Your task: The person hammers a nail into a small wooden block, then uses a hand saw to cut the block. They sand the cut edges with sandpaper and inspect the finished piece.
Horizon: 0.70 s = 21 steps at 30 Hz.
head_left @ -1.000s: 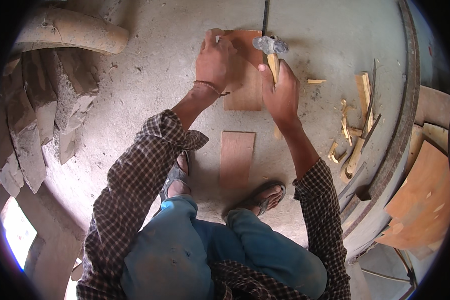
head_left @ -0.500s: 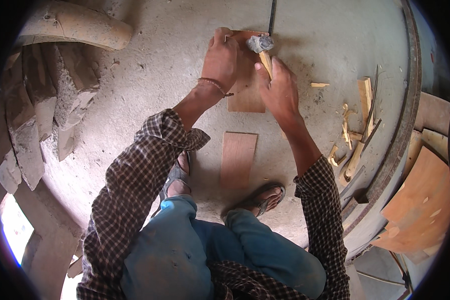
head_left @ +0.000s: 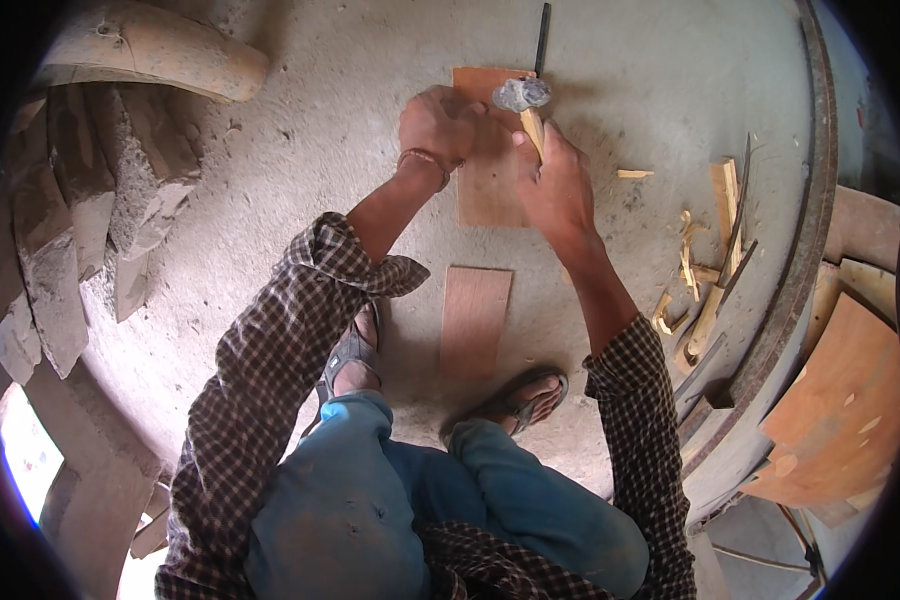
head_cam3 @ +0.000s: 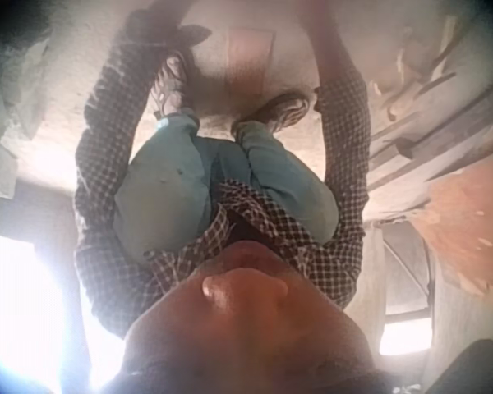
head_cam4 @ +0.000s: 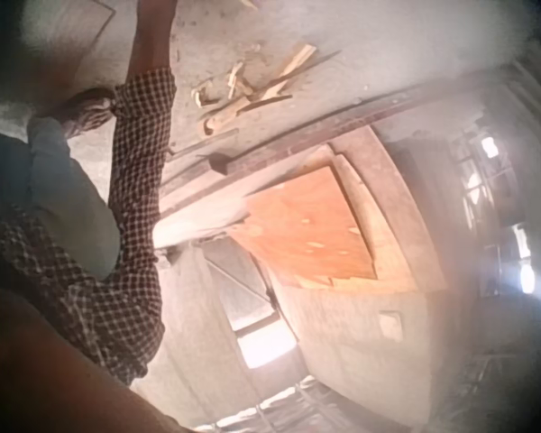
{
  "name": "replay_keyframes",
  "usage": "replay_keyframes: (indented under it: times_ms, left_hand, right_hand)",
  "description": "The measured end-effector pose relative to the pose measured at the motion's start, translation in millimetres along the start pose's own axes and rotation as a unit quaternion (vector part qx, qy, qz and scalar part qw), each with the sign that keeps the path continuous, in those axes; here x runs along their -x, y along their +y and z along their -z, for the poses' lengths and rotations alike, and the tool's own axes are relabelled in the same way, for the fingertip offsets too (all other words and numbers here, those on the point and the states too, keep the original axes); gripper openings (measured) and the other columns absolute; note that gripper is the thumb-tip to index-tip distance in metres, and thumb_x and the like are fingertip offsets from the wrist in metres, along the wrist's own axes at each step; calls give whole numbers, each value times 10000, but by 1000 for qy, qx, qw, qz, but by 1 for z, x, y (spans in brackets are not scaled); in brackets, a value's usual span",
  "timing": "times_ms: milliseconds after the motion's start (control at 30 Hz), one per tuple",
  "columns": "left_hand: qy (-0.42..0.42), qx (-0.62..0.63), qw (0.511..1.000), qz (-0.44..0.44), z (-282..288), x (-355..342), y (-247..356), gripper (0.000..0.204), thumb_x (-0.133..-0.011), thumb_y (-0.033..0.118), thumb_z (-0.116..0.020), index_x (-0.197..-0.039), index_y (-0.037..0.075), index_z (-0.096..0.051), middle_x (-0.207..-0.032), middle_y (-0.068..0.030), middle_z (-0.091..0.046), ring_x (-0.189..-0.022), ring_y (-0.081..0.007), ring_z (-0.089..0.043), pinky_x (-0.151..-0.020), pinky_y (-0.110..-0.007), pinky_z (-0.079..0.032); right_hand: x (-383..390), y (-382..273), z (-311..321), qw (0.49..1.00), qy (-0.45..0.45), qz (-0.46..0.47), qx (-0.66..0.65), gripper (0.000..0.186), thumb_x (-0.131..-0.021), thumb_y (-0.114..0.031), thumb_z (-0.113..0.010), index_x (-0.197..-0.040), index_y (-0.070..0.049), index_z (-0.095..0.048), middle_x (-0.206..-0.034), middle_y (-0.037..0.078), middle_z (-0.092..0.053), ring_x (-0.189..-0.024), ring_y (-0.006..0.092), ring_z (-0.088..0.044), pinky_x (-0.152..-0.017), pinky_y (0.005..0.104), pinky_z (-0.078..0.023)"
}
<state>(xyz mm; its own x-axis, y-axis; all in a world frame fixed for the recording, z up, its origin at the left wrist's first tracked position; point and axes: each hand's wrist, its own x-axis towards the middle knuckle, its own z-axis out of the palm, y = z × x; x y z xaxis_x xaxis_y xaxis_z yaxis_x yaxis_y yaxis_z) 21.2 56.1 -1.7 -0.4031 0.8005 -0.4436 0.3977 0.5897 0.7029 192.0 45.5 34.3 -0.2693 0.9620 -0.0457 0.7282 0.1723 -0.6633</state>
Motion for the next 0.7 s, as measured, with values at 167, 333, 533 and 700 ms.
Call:
replay_keyframes:
  times_ms: [167,333,533,700]
  left_hand:
    - [-11,-13,1000,-3,1,4,13,487,-851,345,-810,-1186,5,-713,-1129,-187,-752,-1061,-321,-729,-921,-392,-576]
    - [34,-33,998,-45,-2,3,5,481,-843,356,-809,-1144,-11,-727,-1005,-177,-764,-939,-305,-740,-840,-393,-574]
    - [5,-14,1000,-11,-3,1,9,465,-843,316,-803,-1173,2,-713,-1124,-195,-751,-1061,-336,-726,-924,-403,-574]
    - [3,-5,1000,-13,1,3,8,462,-839,311,-799,-1167,-4,-713,-1117,-194,-752,-1057,-335,-727,-922,-403,-575]
  right_hand:
    - [4,7,7,1000,-3,-12,16,343,-1059,-277,-556,-1099,61,-598,-942,305,-673,-892,504,-664,-790,534,-520]
    - [4,-1,3,1000,16,21,15,338,-1059,-279,-556,-1090,56,-593,-933,310,-668,-879,503,-663,-777,535,-519]
    - [6,-2,0,999,-32,-33,29,334,-1051,-272,-569,-1106,56,-590,-884,309,-666,-839,505,-667,-750,533,-523]
    - [5,-10,8,998,49,-10,-25,331,-1045,-272,-576,-1113,51,-594,-854,298,-671,-802,494,-675,-722,528,-527]
